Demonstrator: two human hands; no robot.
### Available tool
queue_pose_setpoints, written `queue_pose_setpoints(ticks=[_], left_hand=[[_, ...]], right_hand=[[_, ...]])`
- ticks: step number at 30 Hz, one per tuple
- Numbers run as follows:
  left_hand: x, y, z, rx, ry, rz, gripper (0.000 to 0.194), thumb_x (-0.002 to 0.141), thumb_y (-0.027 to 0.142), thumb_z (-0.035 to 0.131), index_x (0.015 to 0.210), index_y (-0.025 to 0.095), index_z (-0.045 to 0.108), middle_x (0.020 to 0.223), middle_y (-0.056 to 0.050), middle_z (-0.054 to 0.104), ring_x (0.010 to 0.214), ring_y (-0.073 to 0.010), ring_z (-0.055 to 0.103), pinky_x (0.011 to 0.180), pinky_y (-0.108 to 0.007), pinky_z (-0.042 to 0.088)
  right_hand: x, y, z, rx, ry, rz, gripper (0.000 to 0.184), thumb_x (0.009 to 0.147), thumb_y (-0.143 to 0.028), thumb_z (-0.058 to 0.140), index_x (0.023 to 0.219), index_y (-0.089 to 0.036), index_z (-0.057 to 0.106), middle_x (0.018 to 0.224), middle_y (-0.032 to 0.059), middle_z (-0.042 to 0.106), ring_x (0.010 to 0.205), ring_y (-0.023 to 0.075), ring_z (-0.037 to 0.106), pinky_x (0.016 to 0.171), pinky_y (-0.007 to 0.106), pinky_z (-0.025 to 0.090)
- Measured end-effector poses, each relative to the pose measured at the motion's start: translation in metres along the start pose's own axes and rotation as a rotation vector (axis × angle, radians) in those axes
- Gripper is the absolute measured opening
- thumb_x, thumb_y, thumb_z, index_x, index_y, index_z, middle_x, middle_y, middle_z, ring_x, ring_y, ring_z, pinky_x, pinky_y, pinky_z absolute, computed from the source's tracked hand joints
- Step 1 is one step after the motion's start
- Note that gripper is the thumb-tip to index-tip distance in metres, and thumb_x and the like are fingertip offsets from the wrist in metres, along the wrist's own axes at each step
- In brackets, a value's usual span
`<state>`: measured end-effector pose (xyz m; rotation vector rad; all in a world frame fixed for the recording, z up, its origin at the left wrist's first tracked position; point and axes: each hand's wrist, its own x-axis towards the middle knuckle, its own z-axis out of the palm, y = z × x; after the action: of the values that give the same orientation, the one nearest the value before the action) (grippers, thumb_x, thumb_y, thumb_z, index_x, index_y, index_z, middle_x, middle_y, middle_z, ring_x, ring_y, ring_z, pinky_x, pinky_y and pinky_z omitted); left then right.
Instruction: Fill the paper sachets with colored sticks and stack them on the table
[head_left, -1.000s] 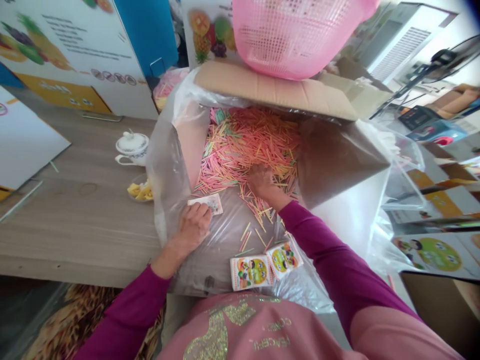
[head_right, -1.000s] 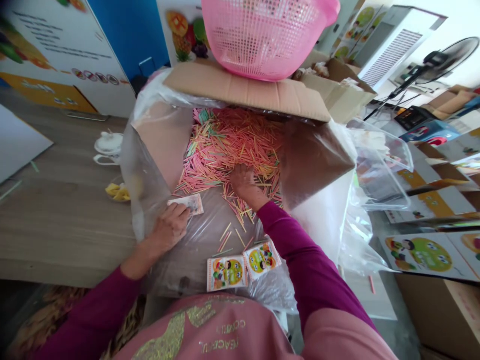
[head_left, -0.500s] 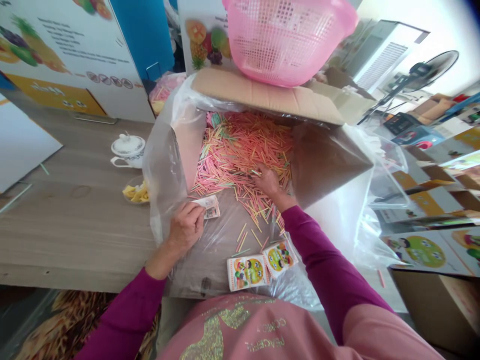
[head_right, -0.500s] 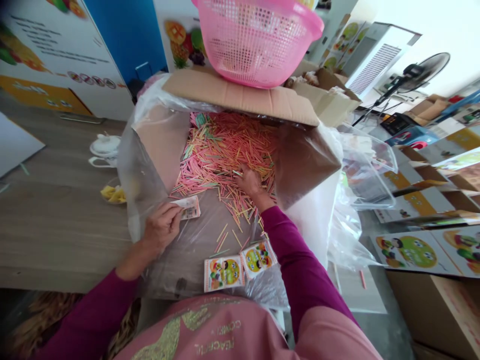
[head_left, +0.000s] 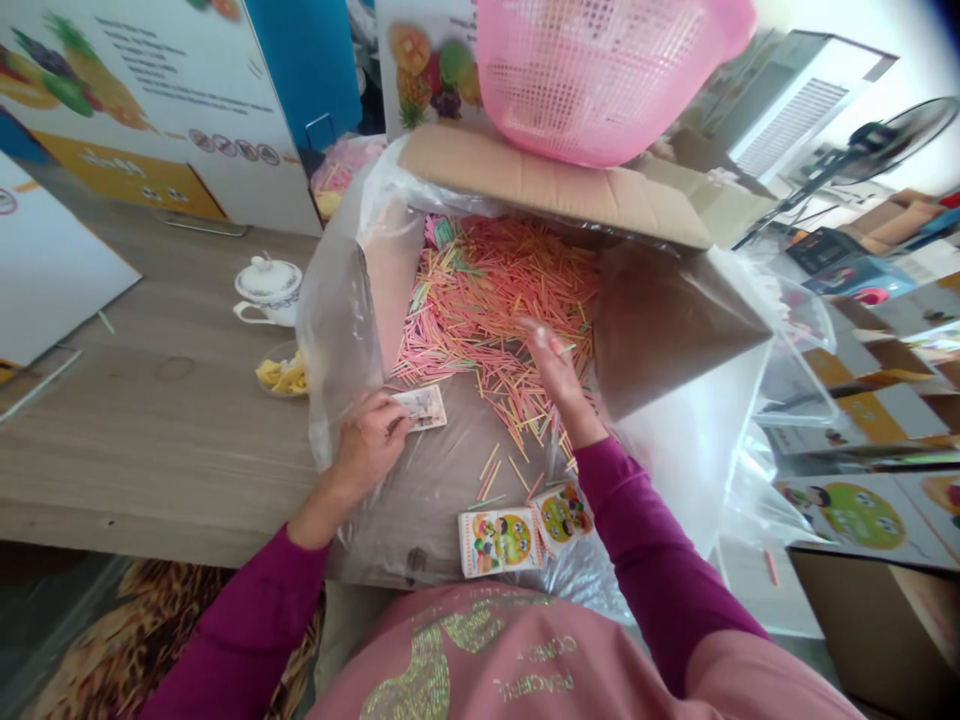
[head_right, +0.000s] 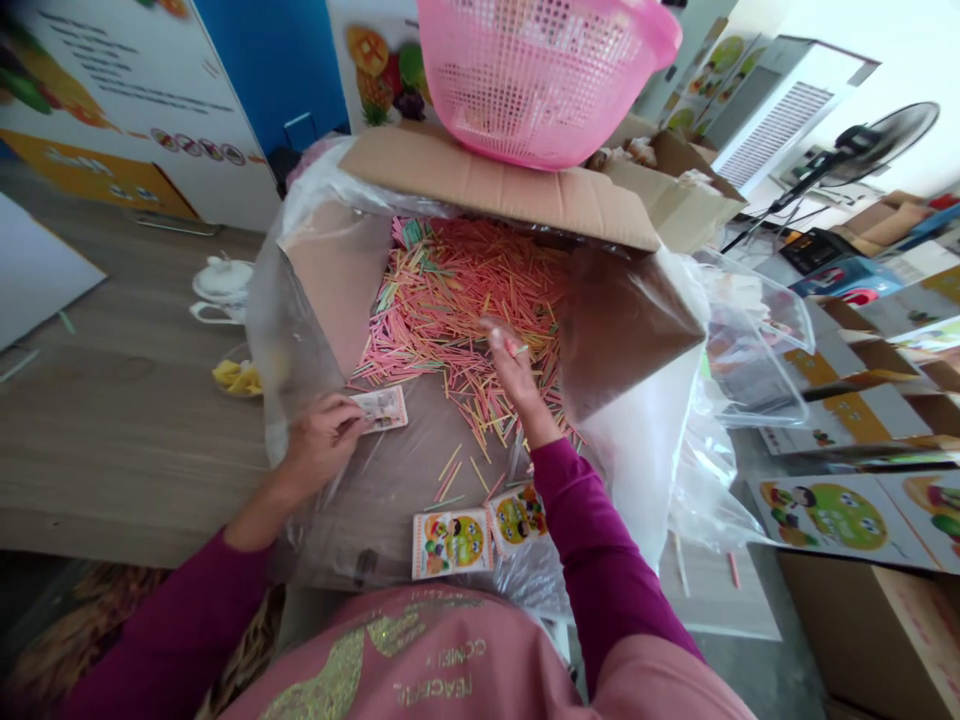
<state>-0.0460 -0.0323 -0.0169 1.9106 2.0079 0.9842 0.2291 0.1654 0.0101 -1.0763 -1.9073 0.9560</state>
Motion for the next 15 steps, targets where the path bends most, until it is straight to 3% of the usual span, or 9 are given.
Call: queue_pose_setpoints(ticks=[2, 5, 8, 12, 15], left_hand=[[0.002, 0.004, -0.001, -0.104, 0.087, -0.047, 0.018, 0.092, 0.029, 0.069, 0.077, 0.026, 0.078, 0.086, -0.005, 0.075, 0.092, -0.0253, 0.071, 0.093, -0.041, 0.056], [0.004, 0.021, -0.002, -0.289, 0.157, -0.094, 0.017, 0.090, 0.034, 0.072, 0.077, 0.026, 0.080, 0.084, -0.005, 0.076, 0.086, -0.0242, 0.071, 0.087, -0.040, 0.057], [0.006, 0.042, 0.000, -0.484, 0.166, -0.140, 0.017, 0.087, 0.040, 0.078, 0.078, 0.026, 0.081, 0.083, -0.005, 0.078, 0.082, -0.0235, 0.070, 0.083, -0.040, 0.058], [0.008, 0.060, 0.007, -0.648, 0.155, -0.208, 0.020, 0.080, 0.046, 0.085, 0.077, 0.026, 0.082, 0.082, -0.003, 0.080, 0.080, -0.0225, 0.070, 0.079, -0.039, 0.059], [0.005, 0.064, 0.013, -0.722, 0.162, -0.233, 0.022, 0.079, 0.047, 0.087, 0.077, 0.026, 0.082, 0.082, -0.003, 0.079, 0.079, -0.0216, 0.071, 0.078, -0.038, 0.060]], right_hand=[[-0.004, -0.012, 0.002, 0.168, 0.115, 0.034, 0.067, 0.114, -0.069, 0.027, 0.139, -0.025, 0.072, 0.108, 0.0115, 0.076, 0.120, 0.0274, 0.069, 0.111, 0.050, 0.054], [-0.013, -0.033, 0.010, 0.387, 0.076, 0.052, 0.075, 0.110, -0.078, 0.025, 0.138, -0.026, 0.072, 0.064, 0.0004, 0.054, 0.091, 0.0249, 0.072, 0.100, 0.043, 0.058], [-0.025, -0.061, 0.024, 0.536, -0.065, 0.025, 0.082, 0.107, -0.085, 0.026, 0.135, -0.026, 0.074, 0.056, -0.0025, 0.042, 0.090, 0.0260, 0.073, 0.093, 0.041, 0.058], [-0.035, -0.092, 0.044, 0.598, -0.195, 0.008, 0.090, 0.102, -0.093, 0.026, 0.126, -0.023, 0.078, 0.057, -0.0005, 0.049, 0.096, 0.0271, 0.076, 0.085, 0.038, 0.059], [-0.041, -0.101, 0.052, 0.554, -0.275, -0.035, 0.088, 0.098, -0.096, 0.035, 0.121, -0.024, 0.080, 0.061, 0.0003, 0.055, 0.088, 0.0249, 0.072, 0.076, 0.035, 0.058]])
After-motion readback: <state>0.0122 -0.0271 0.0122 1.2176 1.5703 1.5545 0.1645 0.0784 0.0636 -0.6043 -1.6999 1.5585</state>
